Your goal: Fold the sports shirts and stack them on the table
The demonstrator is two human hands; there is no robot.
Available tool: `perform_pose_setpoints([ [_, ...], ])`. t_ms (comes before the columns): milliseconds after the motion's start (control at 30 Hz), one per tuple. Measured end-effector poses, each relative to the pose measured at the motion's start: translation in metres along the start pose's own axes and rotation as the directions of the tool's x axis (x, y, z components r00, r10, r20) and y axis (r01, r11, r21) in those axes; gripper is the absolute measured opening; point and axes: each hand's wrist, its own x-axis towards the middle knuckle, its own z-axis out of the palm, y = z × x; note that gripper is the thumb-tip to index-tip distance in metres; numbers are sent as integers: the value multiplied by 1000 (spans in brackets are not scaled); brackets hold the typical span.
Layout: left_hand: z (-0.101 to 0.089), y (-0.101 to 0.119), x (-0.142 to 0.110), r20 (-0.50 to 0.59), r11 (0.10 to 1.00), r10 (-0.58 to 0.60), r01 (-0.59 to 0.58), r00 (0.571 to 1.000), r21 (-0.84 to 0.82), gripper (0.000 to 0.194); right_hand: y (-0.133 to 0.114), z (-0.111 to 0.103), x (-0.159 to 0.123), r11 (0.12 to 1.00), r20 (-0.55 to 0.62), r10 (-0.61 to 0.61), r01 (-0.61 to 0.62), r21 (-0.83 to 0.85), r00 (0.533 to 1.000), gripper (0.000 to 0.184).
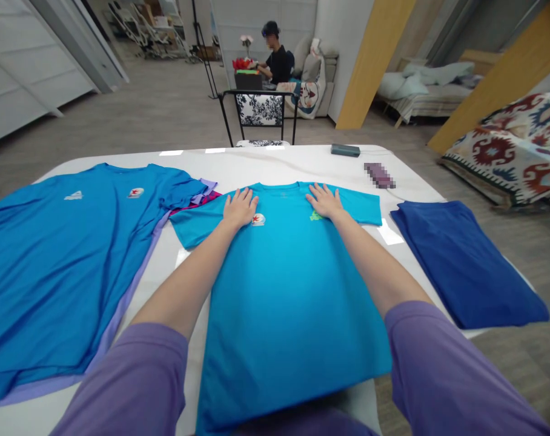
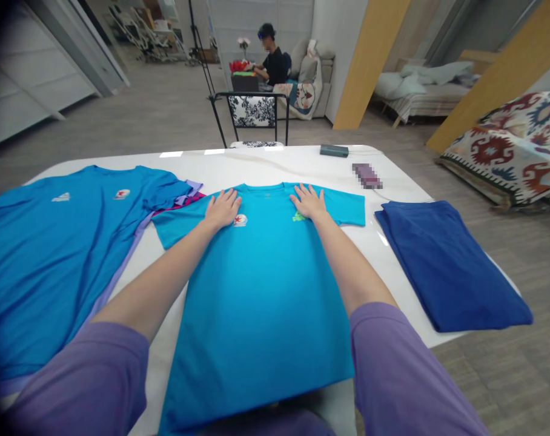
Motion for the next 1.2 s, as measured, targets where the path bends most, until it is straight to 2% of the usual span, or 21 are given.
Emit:
perform_pose_setpoints([
  [133, 17, -24, 74, -16, 998, 16, -15, 1000, 54, 85, 21, 12, 73, 995, -32, -12, 9, -99, 999, 85],
  [267, 17, -33, 133, -58, 998, 10, -6, 998, 67, 87, 29, 3, 130, 985, -74, -60, 47, -167, 995, 87],
  [367, 8, -29, 158, -86, 997, 15, -9, 996, 75, 86, 20, -6, 147, 978, -127, -100, 74, -192, 987, 84],
  [467, 0, -14, 153, -137, 994, 28, -14, 990, 107, 83, -1, -7, 130, 962, -220, -186, 132, -239, 958, 70],
  [533, -5, 1, 124, -172, 993, 64, -47, 983, 105, 80, -22, -4, 94, 952, -281, -240, 169, -254, 929, 64],
  [600, -11, 15, 68, -185, 988, 144, -130, 972, 87, 79, -43, -4, 34, 949, -308, -274, 204, -241, 911, 64],
  [667, -16, 24, -13, -161, 965, 258, -248, 953, 83, 78, -58, -8, -50, 940, -267, -315, 260, -222, 911, 68],
  [767, -18, 23, -155, -61, 933, 354, -348, 933, 87, 81, -62, -15, -199, 899, -93, -394, 362, -247, 915, 81],
  [833, -14, 18, -238, -22, 936, 348, -346, 937, 70, 82, -50, -14, -288, 914, -102, -332, 292, -282, 938, 86],
  [900, -8, 14, -295, -17, 938, 344, -343, 939, 45, 83, -31, -6, -354, 937, -152, -233, 179, -300, 961, 92],
  [967, -8, 11, -319, -27, 938, 346, -347, 938, -15, 79, -15, 6, -394, 949, -168, -156, 101, -299, 973, 93],
  [1000, -11, 8, -320, -40, 938, 337, -339, 941, -64, 76, -12, 10, -406, 952, -170, -135, 80, -296, 976, 92],
  [1067, -28, -3, -302, -97, 949, 250, -264, 963, -175, 69, -19, 15, -419, 959, -207, -123, 62, -277, 971, 85],
  [1133, -54, -23, -266, -174, 959, 59, -105, 983, -265, 62, -51, 14, -426, 972, -292, -138, 73, -222, 946, 75],
  [1200, -84, -51, -222, -216, 947, -155, 83, 964, -310, 55, -103, 14, -432, 979, -311, -189, 152, -138, 932, 61],
])
